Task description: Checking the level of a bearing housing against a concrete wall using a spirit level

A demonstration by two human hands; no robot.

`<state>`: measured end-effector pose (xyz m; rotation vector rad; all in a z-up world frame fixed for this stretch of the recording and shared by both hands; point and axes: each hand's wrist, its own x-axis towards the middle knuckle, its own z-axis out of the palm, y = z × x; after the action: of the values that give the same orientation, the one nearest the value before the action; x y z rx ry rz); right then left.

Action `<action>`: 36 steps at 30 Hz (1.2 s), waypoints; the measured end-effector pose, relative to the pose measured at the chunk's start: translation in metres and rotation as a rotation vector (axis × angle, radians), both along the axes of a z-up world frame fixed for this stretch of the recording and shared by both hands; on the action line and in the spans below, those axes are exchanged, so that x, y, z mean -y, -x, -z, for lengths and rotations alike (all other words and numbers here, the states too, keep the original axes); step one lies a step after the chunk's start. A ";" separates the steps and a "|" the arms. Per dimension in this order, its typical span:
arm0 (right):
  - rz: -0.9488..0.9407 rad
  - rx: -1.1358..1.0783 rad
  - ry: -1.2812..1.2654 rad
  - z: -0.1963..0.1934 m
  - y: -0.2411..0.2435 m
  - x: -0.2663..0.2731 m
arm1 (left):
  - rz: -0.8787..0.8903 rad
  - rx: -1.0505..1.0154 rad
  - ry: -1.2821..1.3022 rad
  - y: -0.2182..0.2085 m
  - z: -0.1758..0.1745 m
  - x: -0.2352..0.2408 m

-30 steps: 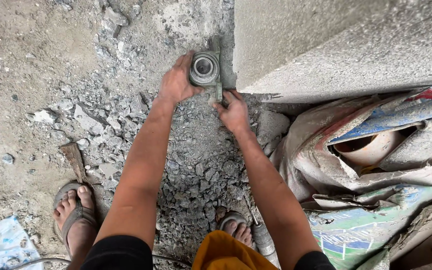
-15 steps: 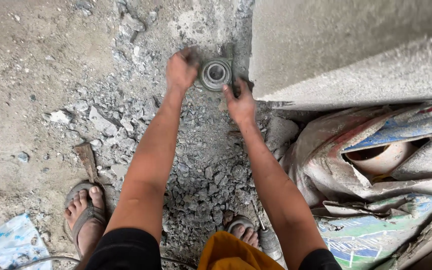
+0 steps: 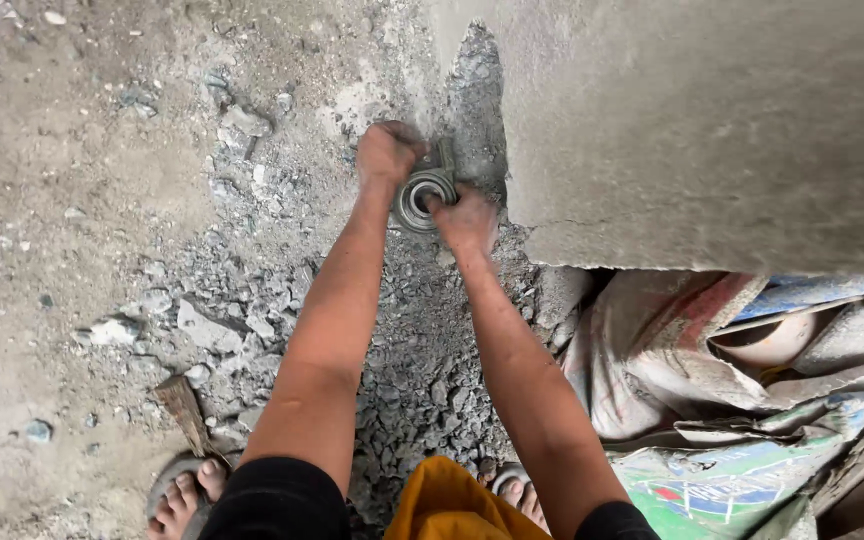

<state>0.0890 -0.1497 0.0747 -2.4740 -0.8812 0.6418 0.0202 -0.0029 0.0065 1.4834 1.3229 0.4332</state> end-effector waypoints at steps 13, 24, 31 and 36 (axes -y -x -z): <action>0.086 0.117 0.020 0.017 0.014 0.008 | -0.141 0.131 0.107 -0.001 0.025 0.007; 0.109 0.061 0.013 0.017 0.015 0.010 | -0.075 -0.033 -0.002 -0.008 0.007 0.012; 0.091 0.059 0.002 0.006 0.017 0.010 | -0.025 -0.012 0.040 -0.003 0.030 0.003; 0.065 0.050 0.095 0.008 0.010 0.006 | -0.015 0.066 0.094 0.003 0.015 0.008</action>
<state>0.0787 -0.1553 0.0670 -2.6025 -0.8022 0.6153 0.0173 -0.0105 -0.0089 1.3712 1.2858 0.4209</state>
